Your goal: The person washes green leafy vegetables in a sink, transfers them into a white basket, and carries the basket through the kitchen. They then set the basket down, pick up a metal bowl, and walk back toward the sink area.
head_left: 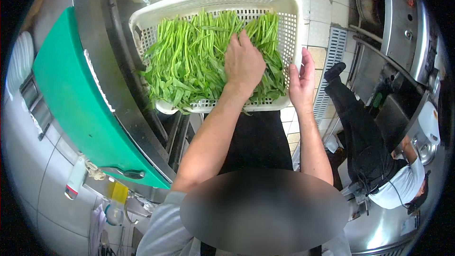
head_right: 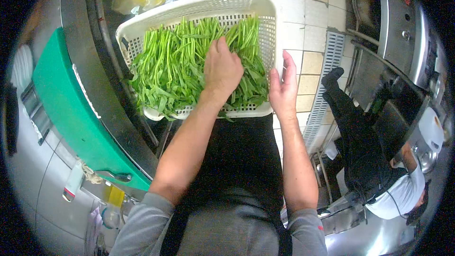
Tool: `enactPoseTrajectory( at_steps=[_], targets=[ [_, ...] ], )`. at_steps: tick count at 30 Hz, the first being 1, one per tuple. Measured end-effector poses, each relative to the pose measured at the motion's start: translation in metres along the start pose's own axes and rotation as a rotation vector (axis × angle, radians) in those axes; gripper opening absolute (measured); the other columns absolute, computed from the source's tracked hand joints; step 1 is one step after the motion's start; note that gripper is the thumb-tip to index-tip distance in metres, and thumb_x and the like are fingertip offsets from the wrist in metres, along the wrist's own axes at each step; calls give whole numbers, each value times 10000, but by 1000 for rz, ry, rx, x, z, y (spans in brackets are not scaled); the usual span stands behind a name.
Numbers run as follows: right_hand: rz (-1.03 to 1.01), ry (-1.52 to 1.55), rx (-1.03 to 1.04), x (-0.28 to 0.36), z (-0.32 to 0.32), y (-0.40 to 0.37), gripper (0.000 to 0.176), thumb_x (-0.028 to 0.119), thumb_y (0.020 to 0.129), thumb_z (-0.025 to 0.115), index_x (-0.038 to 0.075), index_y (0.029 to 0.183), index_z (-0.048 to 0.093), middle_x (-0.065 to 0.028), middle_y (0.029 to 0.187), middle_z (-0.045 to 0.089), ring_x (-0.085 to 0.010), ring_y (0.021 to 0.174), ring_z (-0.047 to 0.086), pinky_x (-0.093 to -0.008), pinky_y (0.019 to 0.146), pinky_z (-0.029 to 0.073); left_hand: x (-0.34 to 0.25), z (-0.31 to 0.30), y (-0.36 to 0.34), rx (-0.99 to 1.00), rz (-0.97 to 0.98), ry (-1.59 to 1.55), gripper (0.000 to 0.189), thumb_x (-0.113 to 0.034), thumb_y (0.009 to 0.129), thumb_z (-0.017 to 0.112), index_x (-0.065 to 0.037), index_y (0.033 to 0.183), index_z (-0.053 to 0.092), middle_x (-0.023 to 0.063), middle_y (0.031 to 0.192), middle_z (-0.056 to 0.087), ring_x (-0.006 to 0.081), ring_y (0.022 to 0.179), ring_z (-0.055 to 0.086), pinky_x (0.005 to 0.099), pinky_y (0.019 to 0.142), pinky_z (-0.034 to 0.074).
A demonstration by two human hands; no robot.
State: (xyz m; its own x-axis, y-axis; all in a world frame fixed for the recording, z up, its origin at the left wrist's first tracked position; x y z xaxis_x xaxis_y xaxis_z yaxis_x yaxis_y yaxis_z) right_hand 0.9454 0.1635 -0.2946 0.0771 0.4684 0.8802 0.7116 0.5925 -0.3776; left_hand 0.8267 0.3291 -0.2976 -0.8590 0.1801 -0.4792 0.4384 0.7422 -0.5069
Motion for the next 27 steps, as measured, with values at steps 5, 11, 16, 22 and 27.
enactPoseTrajectory(
  at_steps=[5, 11, 16, 22, 27],
  targets=[
    [-24, -27, 6, 1, 2, 0, 560, -1, 975, 548, 14, 1498, 347, -170, 1488, 440, -258, 1391, 409, -413, 1180, 290, 2, -20, 0, 13, 53, 298, 663, -261, 833, 760, 33, 1358, 480, 196, 1240, 531, 330, 1156, 513, 427, 1005, 405],
    [-208, -284, -105, 58, -8, -7, 448, -73, 921, 550, -34, 1364, 495, -221, 1423, 471, -344, 1324, 482, -406, 1097, 439, -8, -2, 1, -59, 243, 493, 527, -147, 795, 736, -6, 1273, 563, 206, 1362, 499, 336, 1255, 470, 428, 1060, 357],
    [-370, -327, -43, 95, 12, -5, 448, -69, 911, 553, -38, 1355, 498, -240, 1382, 512, -374, 1304, 501, -419, 1109, 406, -16, -9, 5, -59, 205, 412, 529, -110, 775, 727, -11, 1267, 558, 222, 1349, 524, 350, 1229, 510, 440, 1019, 415],
    [-269, -391, 97, 76, 52, 12, 500, -3, 913, 589, -64, 1385, 437, -287, 1380, 500, -435, 1317, 469, -448, 1117, 376, 4, -12, 19, 86, 15, 397, 433, -127, 812, 711, -10, 1206, 577, 184, 1161, 605, 328, 1115, 577, 420, 938, 468],
    [-179, -330, 114, 50, 64, 15, 551, 53, 914, 612, -80, 1405, 402, -302, 1337, 532, -438, 1280, 502, -427, 1084, 401, 13, -8, 24, 141, 18, 462, 436, -186, 797, 754, -13, 1161, 589, 171, 1124, 626, 351, 1098, 589, 437, 944, 468]
  ],
)
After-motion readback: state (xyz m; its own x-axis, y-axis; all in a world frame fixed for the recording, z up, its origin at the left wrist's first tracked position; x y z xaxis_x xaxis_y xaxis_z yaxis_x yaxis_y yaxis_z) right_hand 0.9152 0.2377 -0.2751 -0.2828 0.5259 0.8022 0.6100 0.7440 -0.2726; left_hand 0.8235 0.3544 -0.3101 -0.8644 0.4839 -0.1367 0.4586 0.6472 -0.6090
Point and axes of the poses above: each hand's wrist, its own y-axis towards the middle knuckle, its own z-axis out of the palm, x = y × z, the point moved 8 cm from there along y, towards the middle knuckle
